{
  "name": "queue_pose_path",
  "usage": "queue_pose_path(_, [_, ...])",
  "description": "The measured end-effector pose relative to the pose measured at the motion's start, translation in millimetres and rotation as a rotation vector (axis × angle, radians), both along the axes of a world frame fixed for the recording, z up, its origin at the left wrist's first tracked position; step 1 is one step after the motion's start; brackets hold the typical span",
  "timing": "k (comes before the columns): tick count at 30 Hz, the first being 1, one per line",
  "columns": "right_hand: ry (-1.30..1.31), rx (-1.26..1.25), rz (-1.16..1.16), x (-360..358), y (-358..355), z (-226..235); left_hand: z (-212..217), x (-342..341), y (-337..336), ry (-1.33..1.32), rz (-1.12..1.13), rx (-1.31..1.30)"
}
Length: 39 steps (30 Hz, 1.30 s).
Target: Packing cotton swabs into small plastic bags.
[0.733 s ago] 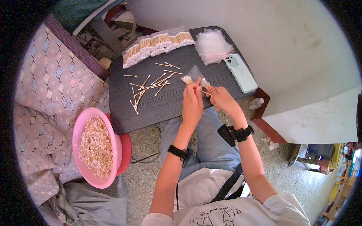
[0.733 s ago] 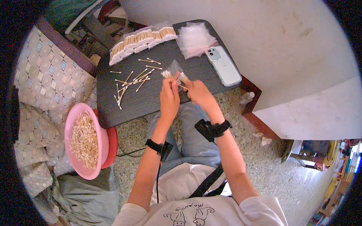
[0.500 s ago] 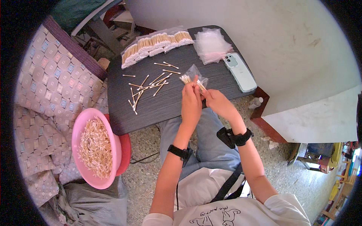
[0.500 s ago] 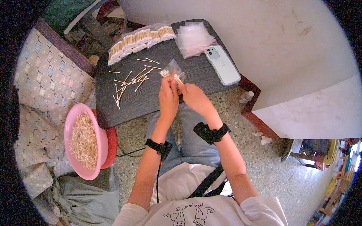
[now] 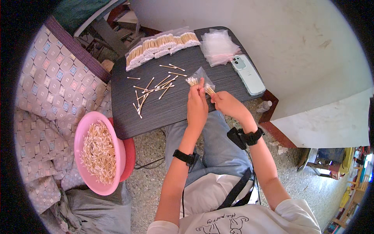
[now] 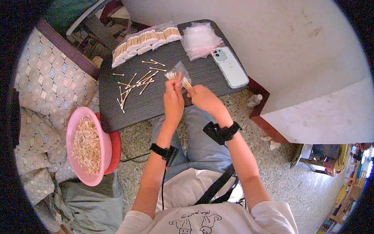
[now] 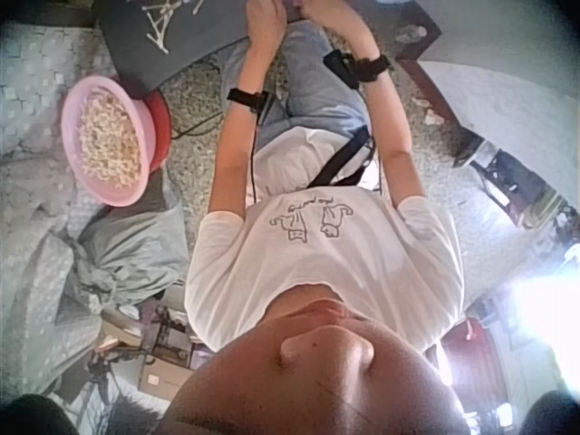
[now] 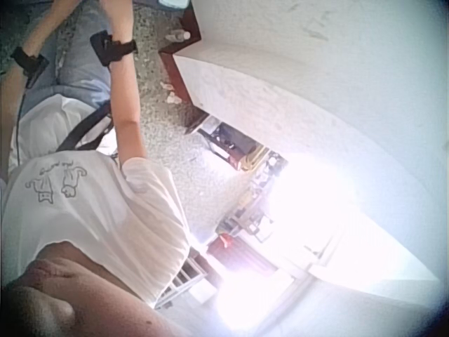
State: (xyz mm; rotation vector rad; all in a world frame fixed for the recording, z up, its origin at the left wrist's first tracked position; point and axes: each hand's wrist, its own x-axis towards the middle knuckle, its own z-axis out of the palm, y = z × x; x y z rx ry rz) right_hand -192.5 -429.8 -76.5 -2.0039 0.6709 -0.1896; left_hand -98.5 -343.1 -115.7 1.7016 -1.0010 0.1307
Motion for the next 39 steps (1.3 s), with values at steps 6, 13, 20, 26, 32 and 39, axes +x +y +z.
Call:
queue_pose_path(6, [0.060, 0.040, -0.007, 5.1, -7.8, -1.1, 6.2, -2.9, 2.8, -0.024, -0.057, 0.062])
queue_pose_path(13, [-0.037, -0.519, 0.079, 17.7, -10.2, -15.2, 11.1, -5.8, 1.5, -0.033, -0.149, 0.052])
queue_pose_path(20, [-0.045, -0.360, -0.186, 16.2, 6.9, -13.6, 6.7, 0.6, 3.6, -0.075, -0.170, 0.074])
queue_pose_path(26, [-0.244, -0.244, -0.240, -4.2, 7.6, -8.2, 5.2, -1.9, 3.1, -0.078, -0.092, 0.129])
queue_pose_path(32, [-0.252, -0.192, -0.244, 1.8, 12.5, 1.0, 7.3, -1.6, 4.3, -0.104, -0.095, 0.132])
queue_pose_path(39, [-0.371, -0.155, -0.294, 18.5, 14.8, -10.0, 10.8, -0.9, 4.6, 0.004, -0.129, 0.029])
